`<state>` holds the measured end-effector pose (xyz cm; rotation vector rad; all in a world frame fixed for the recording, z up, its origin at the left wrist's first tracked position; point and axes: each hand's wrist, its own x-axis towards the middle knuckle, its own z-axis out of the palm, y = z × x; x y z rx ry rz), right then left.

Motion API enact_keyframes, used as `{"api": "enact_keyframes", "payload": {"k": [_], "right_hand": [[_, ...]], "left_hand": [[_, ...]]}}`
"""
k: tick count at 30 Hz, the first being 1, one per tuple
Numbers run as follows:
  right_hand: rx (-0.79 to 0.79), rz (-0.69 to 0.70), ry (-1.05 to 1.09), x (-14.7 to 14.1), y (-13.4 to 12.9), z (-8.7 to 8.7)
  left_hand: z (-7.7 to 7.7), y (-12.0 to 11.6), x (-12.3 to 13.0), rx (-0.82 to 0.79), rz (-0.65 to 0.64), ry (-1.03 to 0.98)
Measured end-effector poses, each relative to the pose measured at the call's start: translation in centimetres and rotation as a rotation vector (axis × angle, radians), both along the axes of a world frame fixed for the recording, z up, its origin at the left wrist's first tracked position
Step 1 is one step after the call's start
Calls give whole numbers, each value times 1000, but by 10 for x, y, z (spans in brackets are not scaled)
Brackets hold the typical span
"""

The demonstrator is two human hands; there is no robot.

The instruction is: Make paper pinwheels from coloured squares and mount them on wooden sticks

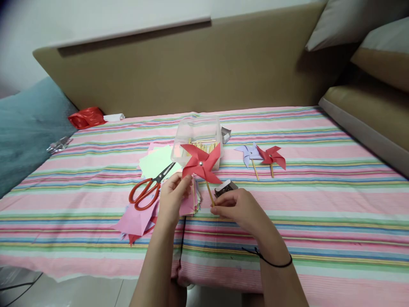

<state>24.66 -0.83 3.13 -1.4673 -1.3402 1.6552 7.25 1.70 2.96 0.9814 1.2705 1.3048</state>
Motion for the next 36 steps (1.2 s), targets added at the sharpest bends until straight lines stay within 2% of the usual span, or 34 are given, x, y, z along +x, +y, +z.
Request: {"api": "enact_keyframes", "payload": {"k": [3, 6, 10, 15, 17, 22, 25, 28, 31, 34, 36], "right_hand": [[-7, -14, -1, 1, 1, 0], [3, -16, -11, 2, 1, -2], [21, -25, -24, 4, 2, -4], [46, -1, -25, 4, 2, -4], [82, 3, -29, 4, 2, -4], [127, -23, -20, 1, 3, -5], [163, -33, -32, -1, 3, -2], [271, -182, -35, 5, 5, 1], [378, -519, -80, 27, 9, -4], [453, -831, -328, 63, 14, -15], [450, -928, -593, 89, 17, -23]], "left_hand": [[0, -1, 1, 3, -77, 71], [1, -1, 3, 11, -94, 83], [1, -3, 7, 1, -121, 45], [-2, -3, 17, -14, -244, -55], [-3, -2, 19, -13, -220, -58], [-4, 0, 21, 69, -34, -76], [-4, 1, 23, 90, -12, -77], [-6, 1, 27, 91, -87, -35], [-8, 0, 30, 83, -147, 102], [-9, 0, 29, 102, -151, 256], [-10, 0, 26, 121, -133, 343]]}}
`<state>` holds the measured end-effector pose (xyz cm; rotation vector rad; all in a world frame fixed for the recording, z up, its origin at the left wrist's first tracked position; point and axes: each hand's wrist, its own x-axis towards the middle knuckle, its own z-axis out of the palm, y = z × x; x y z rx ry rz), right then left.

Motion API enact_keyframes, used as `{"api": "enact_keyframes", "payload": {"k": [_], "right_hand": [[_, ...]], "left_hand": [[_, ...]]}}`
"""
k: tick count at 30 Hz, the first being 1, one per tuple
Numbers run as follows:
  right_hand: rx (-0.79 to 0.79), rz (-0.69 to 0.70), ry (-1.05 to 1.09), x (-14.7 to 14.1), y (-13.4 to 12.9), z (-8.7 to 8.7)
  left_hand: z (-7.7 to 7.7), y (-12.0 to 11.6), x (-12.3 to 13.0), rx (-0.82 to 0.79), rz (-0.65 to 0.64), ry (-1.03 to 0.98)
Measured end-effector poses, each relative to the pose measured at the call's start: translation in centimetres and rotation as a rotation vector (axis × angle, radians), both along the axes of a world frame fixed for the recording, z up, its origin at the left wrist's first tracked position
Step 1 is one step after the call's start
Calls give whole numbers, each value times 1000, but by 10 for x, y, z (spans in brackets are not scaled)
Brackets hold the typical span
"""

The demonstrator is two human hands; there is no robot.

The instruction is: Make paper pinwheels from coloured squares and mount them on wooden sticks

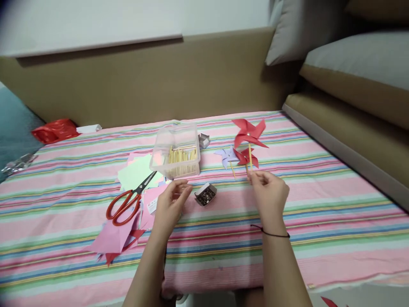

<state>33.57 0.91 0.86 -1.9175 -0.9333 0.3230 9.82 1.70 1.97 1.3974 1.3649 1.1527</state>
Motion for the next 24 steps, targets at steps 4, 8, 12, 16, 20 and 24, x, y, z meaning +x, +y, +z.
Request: {"api": "enact_keyframes", "payload": {"k": [4, 8, 12, 16, 20, 24], "right_hand": [[-247, -133, -269, 41, 4, -15], [-359, -173, -338, 63, 6, -30], [-394, -158, -321, 75, 9, -42], [-417, -160, -297, 82, 12, -48], [-439, -175, -279, 87, 10, -48], [-464, -212, -268, 92, 6, -47]], "left_hand": [[-1, 1, -8, 45, 38, 108], [0, 1, -19, 108, 69, 235], [1, 1, -30, 152, 100, 326], [3, 2, -41, 145, 143, 374], [4, 4, -50, 126, 181, 407], [3, 6, -55, 119, 204, 403]]}}
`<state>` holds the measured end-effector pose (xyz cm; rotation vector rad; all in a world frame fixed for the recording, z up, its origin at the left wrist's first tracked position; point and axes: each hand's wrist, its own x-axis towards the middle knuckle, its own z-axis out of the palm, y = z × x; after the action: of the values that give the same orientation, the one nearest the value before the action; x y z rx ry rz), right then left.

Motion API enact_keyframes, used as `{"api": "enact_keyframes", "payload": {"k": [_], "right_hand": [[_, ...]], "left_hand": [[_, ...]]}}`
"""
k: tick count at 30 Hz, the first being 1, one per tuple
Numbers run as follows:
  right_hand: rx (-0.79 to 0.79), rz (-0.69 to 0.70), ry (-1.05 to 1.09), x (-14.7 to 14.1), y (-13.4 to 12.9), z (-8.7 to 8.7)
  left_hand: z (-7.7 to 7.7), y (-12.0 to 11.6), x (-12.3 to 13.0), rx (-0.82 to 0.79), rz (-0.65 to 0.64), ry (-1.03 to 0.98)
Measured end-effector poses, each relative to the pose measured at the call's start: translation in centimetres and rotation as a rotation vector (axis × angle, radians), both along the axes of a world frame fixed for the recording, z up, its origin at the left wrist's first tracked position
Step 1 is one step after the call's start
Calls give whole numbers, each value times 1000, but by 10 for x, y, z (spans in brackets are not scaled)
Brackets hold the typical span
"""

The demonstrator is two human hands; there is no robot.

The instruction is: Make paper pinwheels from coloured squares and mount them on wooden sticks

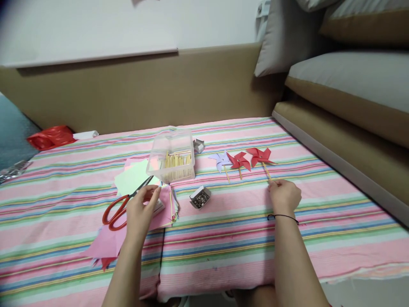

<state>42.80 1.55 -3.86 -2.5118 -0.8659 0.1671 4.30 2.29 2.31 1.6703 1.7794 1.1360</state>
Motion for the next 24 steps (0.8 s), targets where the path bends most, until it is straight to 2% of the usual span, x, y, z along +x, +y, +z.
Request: {"api": "enact_keyframes", "payload": {"k": [4, 10, 20, 24], "right_hand": [[-29, 0, -27, 0, -1, 2], [-67, 35, -73, -7, 0, 5], [-75, 21, -108, -6, 0, 3], [-52, 26, -112, -4, -4, 9]], "left_hand": [[-1, 0, 0, 46, 55, -30], [-1, 1, -1, 11, 30, -3], [-2, 2, -14, 52, 198, -25], [-3, 4, -23, 38, 258, -82]]}}
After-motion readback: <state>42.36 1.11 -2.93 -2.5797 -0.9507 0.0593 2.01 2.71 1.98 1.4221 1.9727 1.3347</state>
